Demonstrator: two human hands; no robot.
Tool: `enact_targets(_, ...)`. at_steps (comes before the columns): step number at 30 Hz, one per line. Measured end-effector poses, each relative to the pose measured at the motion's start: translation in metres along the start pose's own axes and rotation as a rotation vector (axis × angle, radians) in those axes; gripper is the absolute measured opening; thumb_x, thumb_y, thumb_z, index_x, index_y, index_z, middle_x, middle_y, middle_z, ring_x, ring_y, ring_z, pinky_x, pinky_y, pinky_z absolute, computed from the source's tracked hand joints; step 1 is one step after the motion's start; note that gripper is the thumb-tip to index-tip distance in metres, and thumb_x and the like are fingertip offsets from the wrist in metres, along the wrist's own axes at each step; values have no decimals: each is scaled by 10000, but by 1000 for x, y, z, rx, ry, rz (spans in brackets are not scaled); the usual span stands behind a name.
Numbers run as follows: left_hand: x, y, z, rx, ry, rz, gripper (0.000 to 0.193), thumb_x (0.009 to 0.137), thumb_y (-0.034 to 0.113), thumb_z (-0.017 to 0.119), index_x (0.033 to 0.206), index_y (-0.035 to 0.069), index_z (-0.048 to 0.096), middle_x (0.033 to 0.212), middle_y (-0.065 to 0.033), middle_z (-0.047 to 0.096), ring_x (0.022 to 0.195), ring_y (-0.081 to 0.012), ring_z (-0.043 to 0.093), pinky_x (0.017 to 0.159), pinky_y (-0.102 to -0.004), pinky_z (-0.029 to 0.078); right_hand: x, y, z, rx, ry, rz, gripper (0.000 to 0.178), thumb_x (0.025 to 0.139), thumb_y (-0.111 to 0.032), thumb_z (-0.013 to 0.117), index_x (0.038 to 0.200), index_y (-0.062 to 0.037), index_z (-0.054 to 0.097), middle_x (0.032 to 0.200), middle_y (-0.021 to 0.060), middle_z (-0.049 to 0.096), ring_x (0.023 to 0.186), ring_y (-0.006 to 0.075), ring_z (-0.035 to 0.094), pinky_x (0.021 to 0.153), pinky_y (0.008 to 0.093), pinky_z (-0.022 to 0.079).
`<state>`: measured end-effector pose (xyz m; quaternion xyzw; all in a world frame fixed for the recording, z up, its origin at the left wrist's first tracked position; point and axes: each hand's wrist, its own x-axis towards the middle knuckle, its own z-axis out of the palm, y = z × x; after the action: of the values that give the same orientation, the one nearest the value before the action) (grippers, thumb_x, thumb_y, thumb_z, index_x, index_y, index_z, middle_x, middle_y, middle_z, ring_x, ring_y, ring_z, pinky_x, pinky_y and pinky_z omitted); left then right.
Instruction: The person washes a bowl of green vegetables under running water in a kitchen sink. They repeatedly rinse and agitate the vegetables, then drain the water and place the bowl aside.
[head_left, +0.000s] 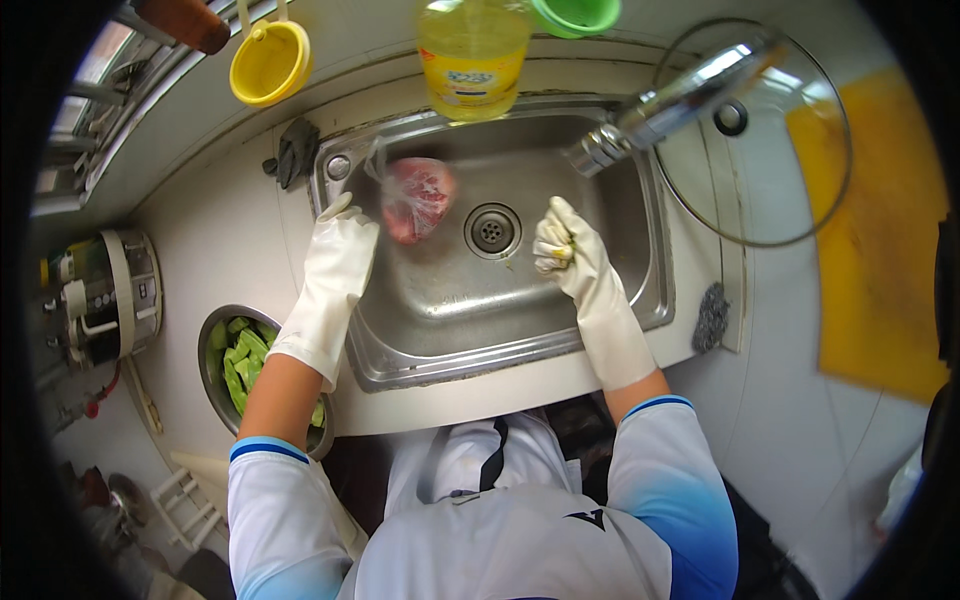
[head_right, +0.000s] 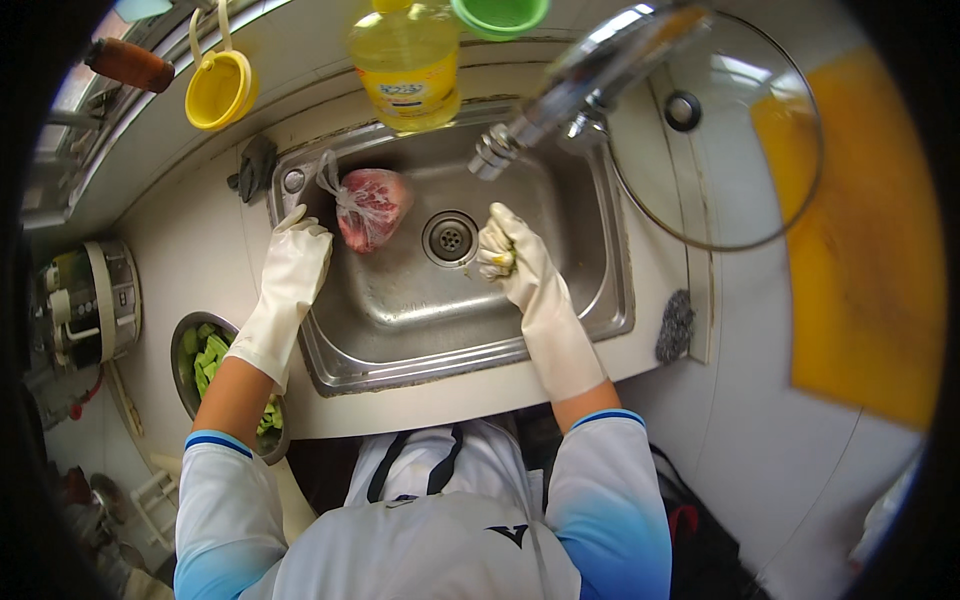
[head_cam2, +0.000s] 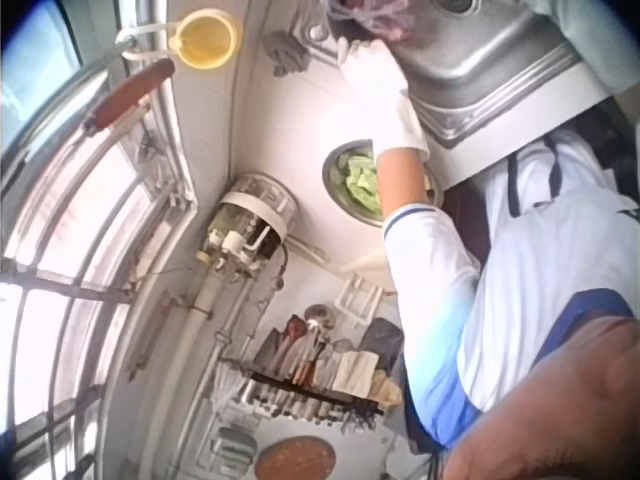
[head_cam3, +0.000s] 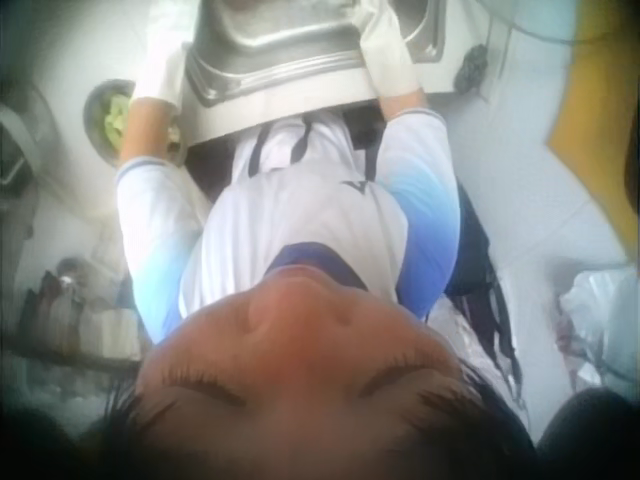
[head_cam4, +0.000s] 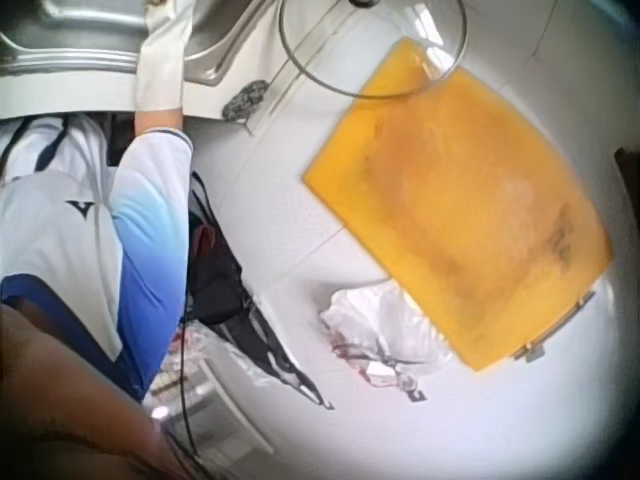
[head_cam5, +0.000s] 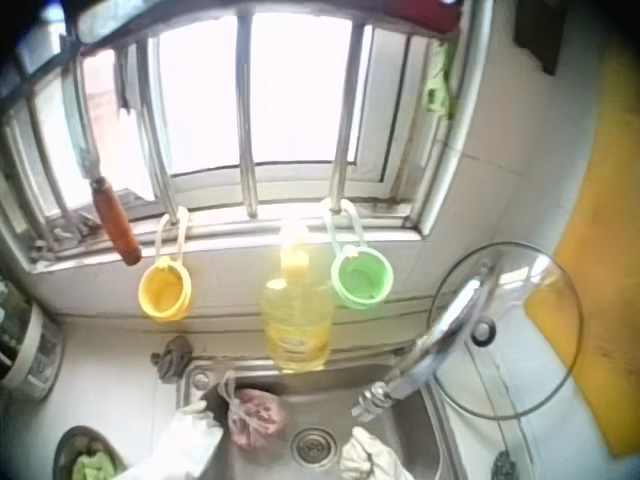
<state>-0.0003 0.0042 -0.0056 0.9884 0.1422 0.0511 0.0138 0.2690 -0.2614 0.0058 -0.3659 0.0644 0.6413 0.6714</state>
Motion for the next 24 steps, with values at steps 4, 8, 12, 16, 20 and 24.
enact_targets(4, 1, -7, 13, 113, -46, 58, 125, 863, 94, 624, 757, 126, 683, 784, -96, 681, 871, -288, 701, 1103, -429, 518, -91, 20, -17, 320, -163, -285, 591, 1152, -444, 534, 643, -195, 365, 552, -50, 305, 464, 59, 310, 448, 216, 254)
enact_targets(8, 0, 2, 7, 56, 11, 135, 126, 890, 116, 637, 777, 114, 693, 796, -124, 692, 874, -337, 697, 1100, -478, 511, -200, 78, -32, 434, 44, -612, 592, 1158, -424, 521, 637, -181, 380, 543, -45, 316, 456, 72, 319, 450, 226, 271)
enact_targets(12, 7, 16, -20, 96, -57, 163, 132, 922, 128, 644, 824, 95, 726, 832, -146, 728, 895, -356, 706, 1123, -507, 493, -264, 164, -91, 736, 162, -735, 614, 1161, -425, 512, 619, -176, 362, 550, -35, 313, 464, 88, 322, 452, 242, 270)
enact_targets(16, 8, 21, -8, -178, -67, 0, 167, 1015, 159, 642, 987, 69, 781, 934, -138, 768, 949, -339, 721, 1166, -482, 453, -282, 234, -154, 917, 598, -706, 592, 1137, -446, 564, 639, -205, 352, 592, -65, 302, 459, 59, 331, 406, 213, 262)
enact_targets(20, -11, 97, 1, -795, 33, -207, 239, 1082, 203, 669, 1226, 37, 760, 1189, -135, 773, 1106, -246, 693, 1075, -398, 484, -248, 265, -223, 857, 978, -591, 479, 1106, -474, 597, 705, -233, 494, 621, -63, 472, 465, 63, 376, 411, 214, 276)
enact_targets(24, -72, 191, -7, -581, -134, -64, 308, 1081, 190, 654, 1299, -17, 721, 1206, -196, 749, 1156, -335, 684, 1117, -456, 464, -198, 275, -293, 671, 1203, -440, 446, 1103, -504, 584, 783, -208, 490, 619, -46, 475, 444, 100, 389, 412, 264, 288)
